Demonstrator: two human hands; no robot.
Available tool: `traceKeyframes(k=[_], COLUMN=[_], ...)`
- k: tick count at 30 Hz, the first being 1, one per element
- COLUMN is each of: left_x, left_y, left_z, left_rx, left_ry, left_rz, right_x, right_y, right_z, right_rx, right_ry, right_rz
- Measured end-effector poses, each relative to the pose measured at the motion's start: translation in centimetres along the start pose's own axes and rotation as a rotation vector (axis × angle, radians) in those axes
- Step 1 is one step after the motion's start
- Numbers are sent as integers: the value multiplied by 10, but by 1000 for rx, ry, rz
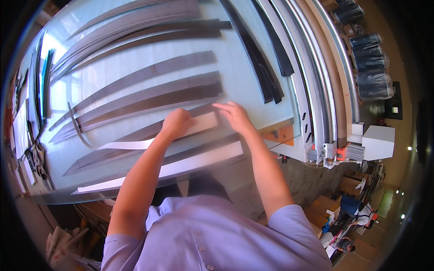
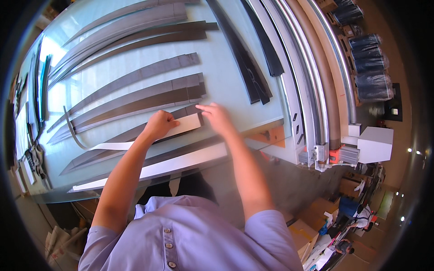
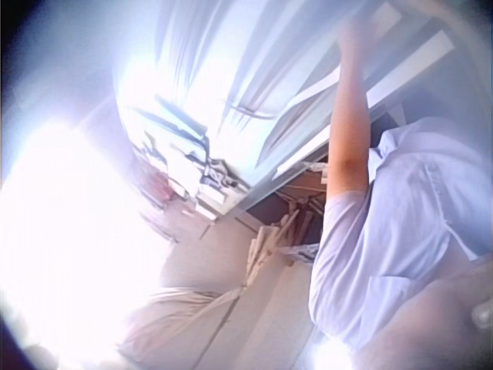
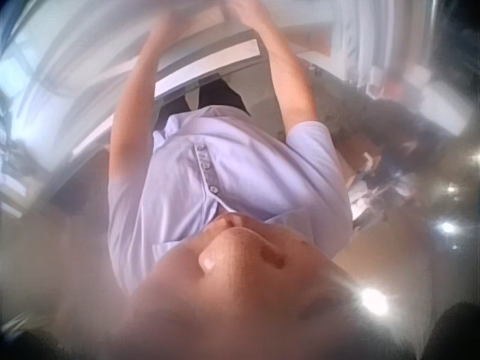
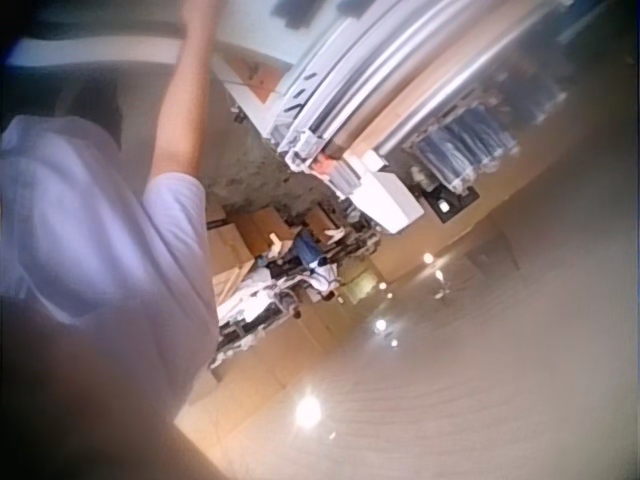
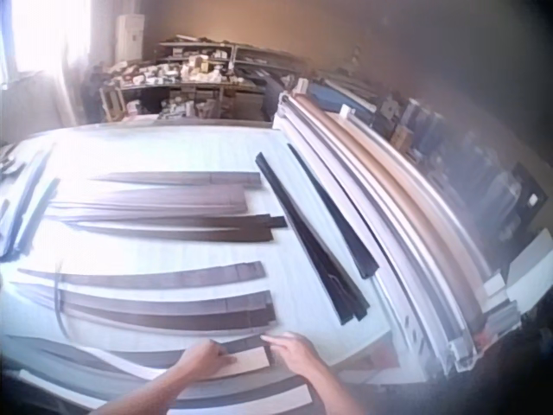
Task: The person handles long, thin strips on a glass table, peeling a white protective layer from some of the strips and placing them in rows.
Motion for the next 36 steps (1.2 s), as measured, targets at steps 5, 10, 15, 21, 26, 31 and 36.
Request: traceKeyframes(k=[5, 10, 15, 21, 26, 31, 36], left_x=[-6, -7, -3, -2, -5, -13, 19], left_y=[-15, -16, -14, -17, -16, -10, 26], left_z=[11, 14, 16, 16, 16, 6, -26], left_rx=[20, 39, 49, 6, 23, 8, -52], left_ry=[87, 106, 111, 87, 124, 104, 17], left_rz=[31, 68, 48, 32, 71, 153, 406], right_x=[-4, -9, -6, -5, -7, -4, -6], right_y=[-3, -6, -6, -7, -9, -11, -17], right_z=[-2, -4, -3, -3, -4, -7, -8], right_rx=[11, -3, -13, -19, -38, -77, -121], right_ry=[-27, -53, -31, -54, -25, 72, 106], right_rz=[47, 62, 42, 53, 37, -58, -85])
Point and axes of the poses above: each hand's wrist, its own z-axis towards the middle knuckle, its own y-axis out of the back of the hand, x = y × z, the point moved 1 cm from there along z, towards the middle knuckle, and after that the axes turned 12 degrees about -x, right-handed, at the moved point
